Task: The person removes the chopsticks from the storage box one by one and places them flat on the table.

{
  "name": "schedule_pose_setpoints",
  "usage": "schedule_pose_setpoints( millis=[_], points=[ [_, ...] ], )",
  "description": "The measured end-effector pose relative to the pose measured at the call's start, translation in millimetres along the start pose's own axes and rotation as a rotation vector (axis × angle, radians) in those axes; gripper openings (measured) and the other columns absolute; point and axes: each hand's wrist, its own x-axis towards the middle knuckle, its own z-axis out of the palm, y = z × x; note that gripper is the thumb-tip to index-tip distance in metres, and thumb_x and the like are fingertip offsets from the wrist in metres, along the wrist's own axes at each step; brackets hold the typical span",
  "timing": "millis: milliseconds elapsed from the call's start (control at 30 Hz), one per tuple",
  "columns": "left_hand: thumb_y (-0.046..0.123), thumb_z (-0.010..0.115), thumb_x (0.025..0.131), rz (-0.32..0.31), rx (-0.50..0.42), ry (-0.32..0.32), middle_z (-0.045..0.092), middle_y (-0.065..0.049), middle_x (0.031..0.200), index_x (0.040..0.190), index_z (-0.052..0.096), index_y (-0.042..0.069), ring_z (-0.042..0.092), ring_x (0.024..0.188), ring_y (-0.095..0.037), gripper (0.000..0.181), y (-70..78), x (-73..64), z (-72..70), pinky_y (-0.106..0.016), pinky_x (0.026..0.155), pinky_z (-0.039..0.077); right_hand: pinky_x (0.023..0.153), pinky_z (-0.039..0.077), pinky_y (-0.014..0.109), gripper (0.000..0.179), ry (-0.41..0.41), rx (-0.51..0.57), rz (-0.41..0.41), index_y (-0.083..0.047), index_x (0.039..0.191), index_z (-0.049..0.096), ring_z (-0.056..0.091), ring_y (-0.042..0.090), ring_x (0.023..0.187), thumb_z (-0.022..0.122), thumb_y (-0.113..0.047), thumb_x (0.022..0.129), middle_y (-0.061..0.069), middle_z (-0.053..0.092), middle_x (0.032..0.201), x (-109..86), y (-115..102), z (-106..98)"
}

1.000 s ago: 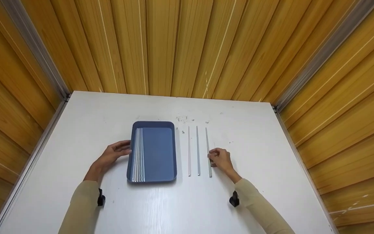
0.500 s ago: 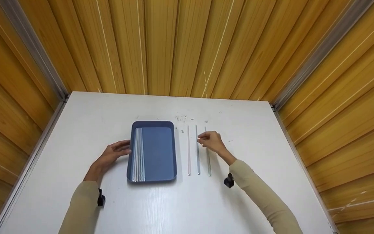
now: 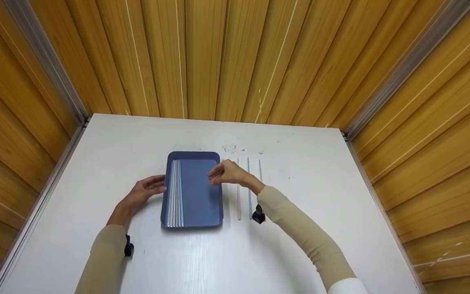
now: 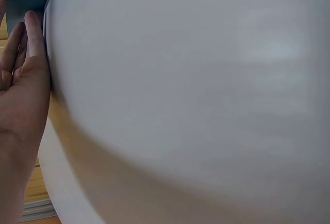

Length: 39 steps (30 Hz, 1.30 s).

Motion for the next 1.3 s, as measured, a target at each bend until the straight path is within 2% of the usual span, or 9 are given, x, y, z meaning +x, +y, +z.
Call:
schedule_pose_setpoints(
  millis=[133,367,567,667,800,867,933,1100,1300],
  points=[
    [0.02,0.077,0.093,0.006,-0.008,-0.007,0.048,-0.019,0.156,0.154,0.044,0.006,0.048,0.145,-0.028,0.071,0.0,-1.1,-1.2,-0.046,0.124,0.034,0.089,0.062,0.029,0.033,-0.046,-0.035,0.018,0.014,0.119,0.068,0.072,0.038,0.11,0.072,0.011,0.086,0.029,0.072,0.116,13.4,-3.7,18.9],
    [0.02,0.079,0.091,0.008,-0.014,-0.011,0.051,-0.017,0.154,0.152,0.046,0.007,0.055,0.138,-0.019,0.071,-0.4,-0.3,-2.1,-0.031,0.115,0.044,0.087,0.061,0.026,0.03,-0.091,-0.072,0.049,0.014,0.116,0.07,0.074,0.036,0.106,0.071,0.012,0.086,0.029,0.073,0.112,30.2,-3.8,46.5],
    [0.019,0.078,0.093,0.013,-0.02,-0.026,0.048,-0.019,0.157,0.154,0.044,0.006,0.048,0.145,-0.029,0.071,0.4,-2.2,-0.3,-0.041,0.121,0.038,0.091,0.062,0.037,0.032,-0.165,0.003,0.107,0.016,0.119,0.066,0.071,0.043,0.109,0.069,0.014,0.087,0.034,0.07,0.115,38.9,3.5,63.8],
    [0.019,0.078,0.092,0.01,-0.023,-0.022,0.048,-0.018,0.156,0.153,0.045,0.006,0.049,0.144,-0.029,0.071,0.7,-2.1,0.1,-0.042,0.122,0.038,0.09,0.062,0.039,0.031,-0.163,0.023,0.131,0.015,0.119,0.067,0.076,0.032,0.093,0.069,0.012,0.088,0.033,0.071,0.115,41.2,8.7,70.3],
    [0.02,0.078,0.092,0.008,-0.019,-0.017,0.048,-0.018,0.157,0.153,0.045,0.007,0.053,0.14,-0.023,0.071,0.8,-0.6,-1.4,-0.029,0.114,0.045,0.08,0.064,0.03,0.027,-0.134,0.002,0.136,0.013,0.115,0.07,0.073,0.014,0.077,0.071,0.007,0.088,0.031,0.073,0.11,44.2,15.5,78.6],
    [0.02,0.078,0.092,0.009,-0.008,-0.014,0.047,-0.019,0.157,0.153,0.045,0.006,0.053,0.14,-0.023,0.071,1.1,-0.3,-1.7,-0.026,0.11,0.047,0.073,0.063,0.026,0.026,-0.098,-0.013,0.133,0.012,0.112,0.072,0.072,0.014,0.074,0.073,0.005,0.087,0.03,0.074,0.106,45.0,18.6,83.9],
    [0.021,0.078,0.092,0.011,0.003,-0.016,0.046,-0.019,0.158,0.154,0.044,0.006,0.052,0.141,-0.025,0.072,2.1,-0.4,-1.3,-0.03,0.114,0.045,0.067,0.062,0.023,0.025,-0.042,-0.005,0.141,0.011,0.108,0.073,0.071,0.014,0.069,0.076,0.003,0.085,0.028,0.075,0.102,45.5,21.0,90.0],
    [0.02,0.078,0.092,0.003,-0.009,-0.012,0.047,-0.019,0.157,0.153,0.045,0.008,0.046,0.146,-0.032,0.071,3.6,-1.0,0.3,-0.047,0.125,0.031,0.057,0.059,0.022,0.028,0.102,0.036,0.165,0.009,0.1,0.075,0.066,0.01,0.057,0.087,-0.003,0.078,0.025,0.077,0.09,44.9,23.3,104.5],
    [0.02,0.078,0.092,-0.01,-0.017,-0.004,0.047,-0.018,0.157,0.153,0.045,0.009,0.043,0.148,-0.033,0.071,2.2,-1.5,0.6,-0.049,0.127,0.028,0.051,0.048,0.014,0.032,0.156,-0.083,0.153,0.006,0.098,0.074,0.058,0.004,0.052,0.091,-0.009,0.075,0.02,0.077,0.082,45.4,21.8,114.2]
  ],
)
